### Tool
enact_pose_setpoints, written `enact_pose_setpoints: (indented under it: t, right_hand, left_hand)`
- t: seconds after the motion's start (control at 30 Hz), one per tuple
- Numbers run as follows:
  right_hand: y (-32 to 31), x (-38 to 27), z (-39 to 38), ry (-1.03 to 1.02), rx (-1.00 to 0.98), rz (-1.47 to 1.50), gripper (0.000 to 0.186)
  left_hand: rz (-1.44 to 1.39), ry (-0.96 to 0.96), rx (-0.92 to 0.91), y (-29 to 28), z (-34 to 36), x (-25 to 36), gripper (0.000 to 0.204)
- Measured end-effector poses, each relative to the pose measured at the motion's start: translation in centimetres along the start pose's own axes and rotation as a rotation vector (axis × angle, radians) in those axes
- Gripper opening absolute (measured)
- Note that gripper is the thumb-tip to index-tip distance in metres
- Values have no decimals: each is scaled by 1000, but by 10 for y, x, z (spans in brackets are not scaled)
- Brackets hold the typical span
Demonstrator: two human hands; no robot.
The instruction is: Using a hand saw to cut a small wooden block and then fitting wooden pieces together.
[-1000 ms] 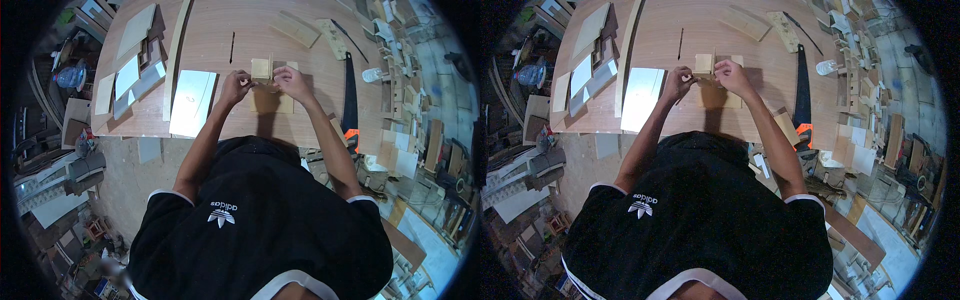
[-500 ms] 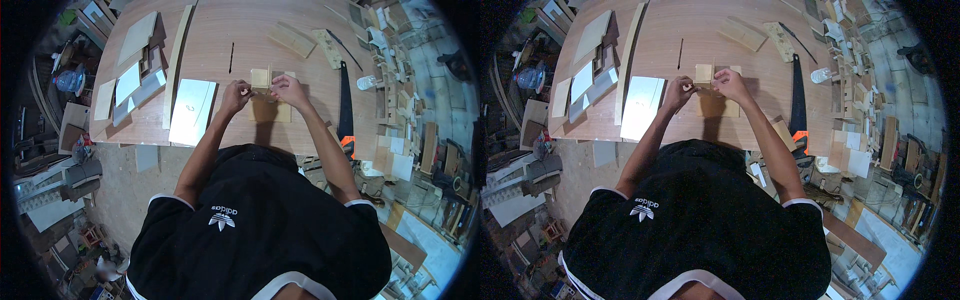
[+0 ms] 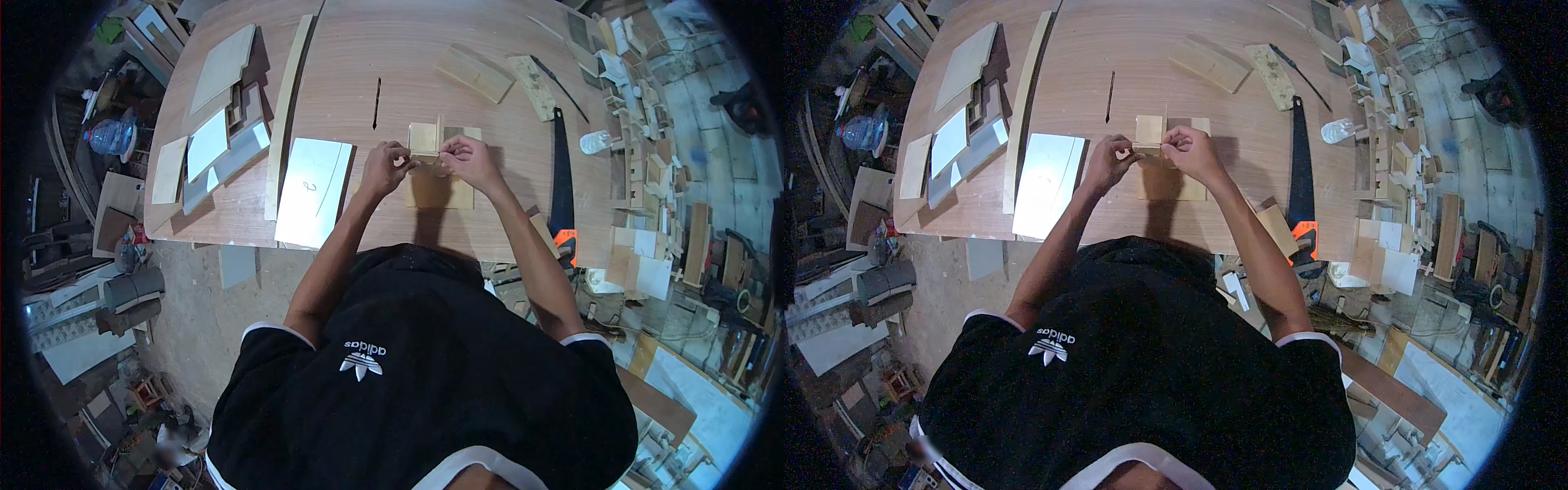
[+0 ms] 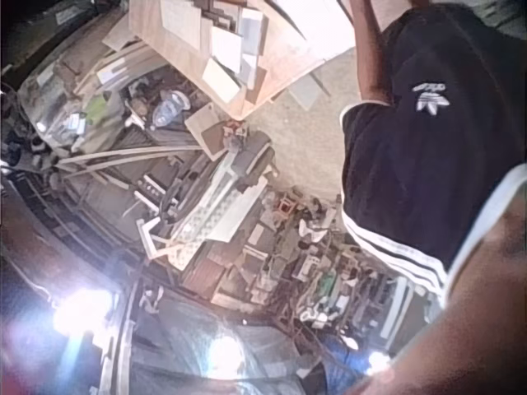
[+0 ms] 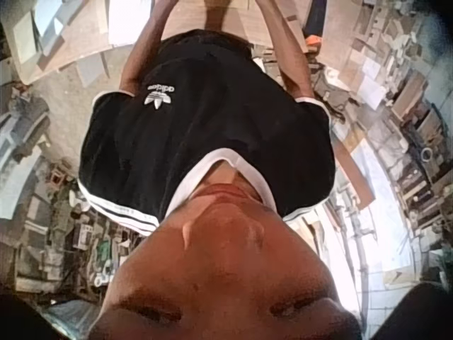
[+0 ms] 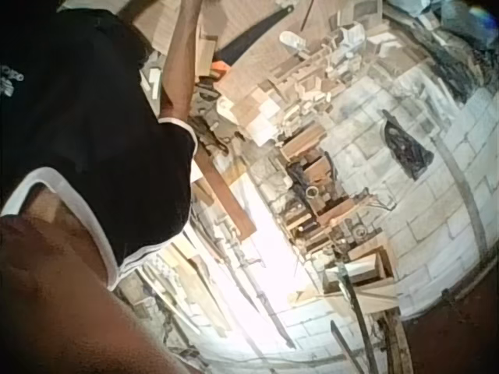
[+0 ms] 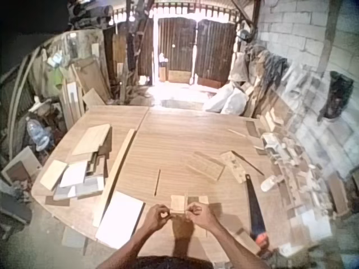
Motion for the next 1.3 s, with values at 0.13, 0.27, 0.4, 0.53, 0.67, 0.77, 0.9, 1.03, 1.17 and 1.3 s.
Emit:
enact_pose_setpoints:
  t: [0.13, 0.27, 0.4, 0.53, 0.67, 0.77, 0.9, 1.03, 1.17, 1.3]
  right_hand:
    - [1, -3, 0, -25, 13, -50, 6]
    - [0, 2, 4, 17, 20, -74, 7]
    - [-1, 2, 5, 16, 39, -134, 9]
    - [-3, 5, 4, 43, 81, -151, 14]
    - [-3, 3, 3, 58, 122, -232, 17]
    - [-2, 6, 3, 101, 115, -241, 20]
    - [-4, 11, 4, 103, 117, -223, 22]
    - [-3, 15, 4, 148, 95, -195, 22]
    - [-5, 13, 3, 148, 99, -202, 22]
    - [-2, 5, 0, 172, 101, -233, 22]
  left_hand:
    - [-19, 5, 4, -1, 0, 1, 24]
    - [-19, 1, 3, -3, 3, 1, 24]
    - [-31, -10, 3, -4, 2, -2, 23]
    - [-42, 16, 21, -4, 0, 2, 23]
    - [-98, -1, 38, -3, -1, 1, 24]
    - [-61, -4, 30, -2, -1, 0, 23]
    - [9, -9, -27, -2, 2, 1, 21]
    - [38, -16, -52, -5, -3, -4, 28]
    - [-317, -231, -27, -26, -19, -47, 30]
    - [-151, -477, 57, -50, -53, -120, 25]
Point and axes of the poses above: each hand's wrist, its own z-axis towards the middle knuckle, its own y-axis out of the palm, x = y × z, the point moved 9 cm from there along z, towards the middle knuckle, and after that the axes turned 4 degrees about -z, right-handed, at the moved point
